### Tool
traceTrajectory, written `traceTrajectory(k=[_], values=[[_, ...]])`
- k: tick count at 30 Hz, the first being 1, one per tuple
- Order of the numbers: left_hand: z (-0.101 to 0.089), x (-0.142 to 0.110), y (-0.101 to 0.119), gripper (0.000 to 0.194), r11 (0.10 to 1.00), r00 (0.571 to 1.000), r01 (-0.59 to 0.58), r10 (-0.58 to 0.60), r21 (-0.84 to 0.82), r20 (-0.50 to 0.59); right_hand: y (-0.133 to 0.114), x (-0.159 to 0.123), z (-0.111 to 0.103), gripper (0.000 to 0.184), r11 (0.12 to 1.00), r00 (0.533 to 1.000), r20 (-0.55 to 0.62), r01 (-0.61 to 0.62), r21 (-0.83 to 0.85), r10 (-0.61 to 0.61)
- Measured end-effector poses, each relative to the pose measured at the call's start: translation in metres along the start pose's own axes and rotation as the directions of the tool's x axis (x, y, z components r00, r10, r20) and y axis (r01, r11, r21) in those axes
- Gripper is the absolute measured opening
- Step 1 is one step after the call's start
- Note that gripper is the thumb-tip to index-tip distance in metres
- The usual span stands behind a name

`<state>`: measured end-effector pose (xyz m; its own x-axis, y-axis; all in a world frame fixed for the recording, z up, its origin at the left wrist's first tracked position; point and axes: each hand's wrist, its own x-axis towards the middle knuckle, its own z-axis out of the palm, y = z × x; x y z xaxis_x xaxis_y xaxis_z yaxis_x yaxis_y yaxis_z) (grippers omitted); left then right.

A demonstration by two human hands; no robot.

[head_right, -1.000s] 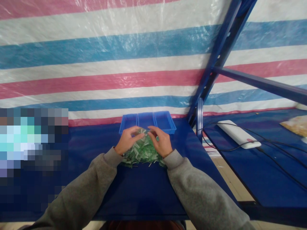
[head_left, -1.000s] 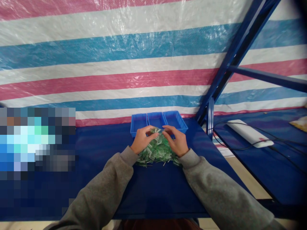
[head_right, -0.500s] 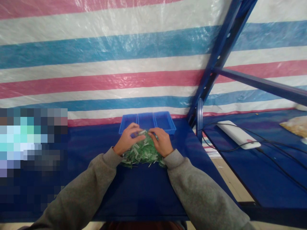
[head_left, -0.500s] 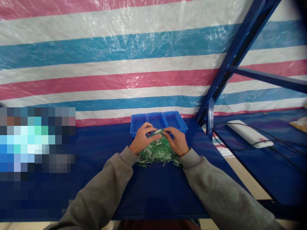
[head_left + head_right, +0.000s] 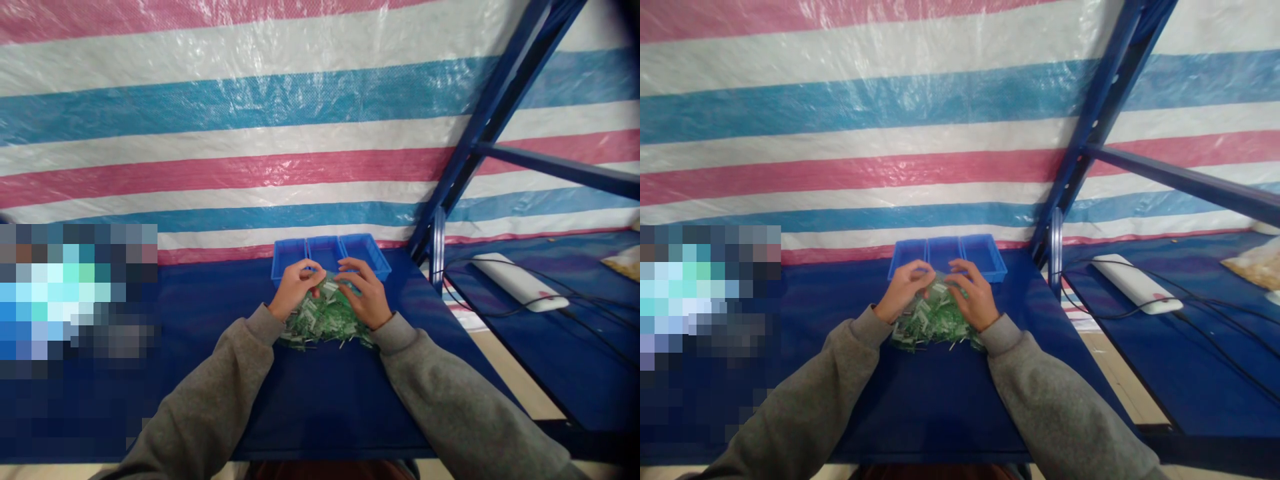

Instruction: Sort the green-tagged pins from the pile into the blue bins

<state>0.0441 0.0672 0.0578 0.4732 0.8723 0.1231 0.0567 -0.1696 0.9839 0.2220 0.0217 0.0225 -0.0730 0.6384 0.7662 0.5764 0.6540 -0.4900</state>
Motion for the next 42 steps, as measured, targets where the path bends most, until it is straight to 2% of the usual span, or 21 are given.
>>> traceTrajectory(k=[3, 5, 7, 9, 11, 14, 16, 18, 20, 23, 25, 28, 31, 34, 37, 40, 42], values=[[0.0, -0.001, 0.004, 0.043, 0.983, 0.995, -0.092, 0.084, 0.156, 0.059, 0.003, -0.001, 0.002, 0.01, 0.998, 0.998, -0.037, -0.057, -0.028, 0.056], [-0.001, -0.003, 0.008, 0.038, 0.919, 0.979, -0.205, 0.196, 0.338, 0.061, 0.003, -0.002, 0.003, 0.009, 0.995, 0.994, -0.048, -0.095, -0.031, 0.093], [-0.001, -0.005, 0.01, 0.031, 0.867, 0.967, -0.252, 0.24, 0.43, 0.084, 0.002, -0.003, 0.003, 0.011, 0.993, 0.992, -0.047, -0.12, -0.013, 0.119], [-0.001, -0.006, 0.011, 0.028, 0.894, 0.976, -0.217, 0.19, 0.392, 0.108, 0.0, -0.004, 0.002, 0.016, 0.991, 0.99, -0.054, -0.134, -0.001, 0.134], [-0.001, -0.007, 0.01, 0.034, 0.949, 0.987, -0.144, 0.119, 0.28, 0.104, -0.003, -0.003, -0.001, 0.019, 0.993, 0.992, -0.05, -0.12, 0.003, 0.12], [0.0, -0.006, 0.006, 0.043, 0.989, 0.996, -0.085, 0.083, 0.117, 0.021, -0.006, 0.0, -0.004, 0.028, 1.0, 1.0, 0.015, -0.025, 0.015, 0.025], [0.0, -0.004, 0.005, 0.04, 0.995, 0.997, -0.07, 0.071, 0.067, -0.007, -0.007, 0.001, -0.004, 0.029, 0.999, 0.998, 0.048, 0.033, 0.009, -0.033], [-0.001, -0.003, 0.005, 0.034, 0.996, 0.999, -0.049, 0.049, 0.069, 0.014, -0.007, 0.002, -0.003, 0.021, 0.999, 0.999, 0.02, 0.04, -0.009, -0.039], [-0.001, -0.003, 0.008, 0.036, 0.991, 0.997, -0.067, 0.061, 0.118, 0.053, -0.005, 0.002, -0.001, 0.014, 1.0, 1.0, -0.027, -0.006, -0.023, 0.005], [-0.001, -0.004, 0.014, 0.033, 0.94, 0.979, -0.204, 0.192, 0.272, 0.072, -0.001, -0.001, 0.001, 0.013, 0.995, 0.994, -0.043, -0.1, -0.02, 0.099], [-0.001, -0.004, 0.015, 0.028, 0.902, 0.969, -0.246, 0.237, 0.355, 0.069, -0.001, -0.002, 0.001, 0.015, 0.987, 0.987, -0.021, -0.16, 0.02, 0.16], [-0.002, -0.004, 0.011, 0.027, 0.943, 0.99, -0.142, 0.132, 0.302, 0.053, -0.004, -0.004, -0.002, 0.021, 0.976, 0.977, -0.004, -0.21, 0.064, 0.211], [-0.002, -0.002, 0.004, 0.032, 0.993, 1.0, -0.022, 0.02, 0.118, 0.019, -0.007, -0.001, -0.004, 0.027, 0.992, 0.993, -0.006, -0.117, 0.035, 0.118], [-0.003, 0.0, 0.0, 0.039, 1.0, 1.0, 0.005, -0.005, 0.01, 0.016, -0.007, 0.002, -0.003, 0.023, 1.0, 1.0, -0.011, -0.011, 0.012, 0.011], [-0.003, 0.001, 0.002, 0.037, 0.997, 0.999, -0.037, 0.035, 0.066, 0.029, -0.004, 0.002, -0.001, 0.015, 1.0, 1.0, -0.017, -0.024, -0.015, 0.024], [-0.002, -0.001, 0.008, 0.039, 0.959, 0.985, -0.173, 0.173, 0.225, 0.016, -0.001, 0.0, 0.001, 0.015, 0.993, 0.994, -0.033, -0.108, -0.053, 0.107], [-0.002, -0.003, 0.011, 0.033, 0.921, 0.972, -0.232, 0.231, 0.314, 0.041, -0.001, -0.001, 0.002, 0.015, 0.989, 0.989, -0.045, -0.144, -0.041, 0.142]])
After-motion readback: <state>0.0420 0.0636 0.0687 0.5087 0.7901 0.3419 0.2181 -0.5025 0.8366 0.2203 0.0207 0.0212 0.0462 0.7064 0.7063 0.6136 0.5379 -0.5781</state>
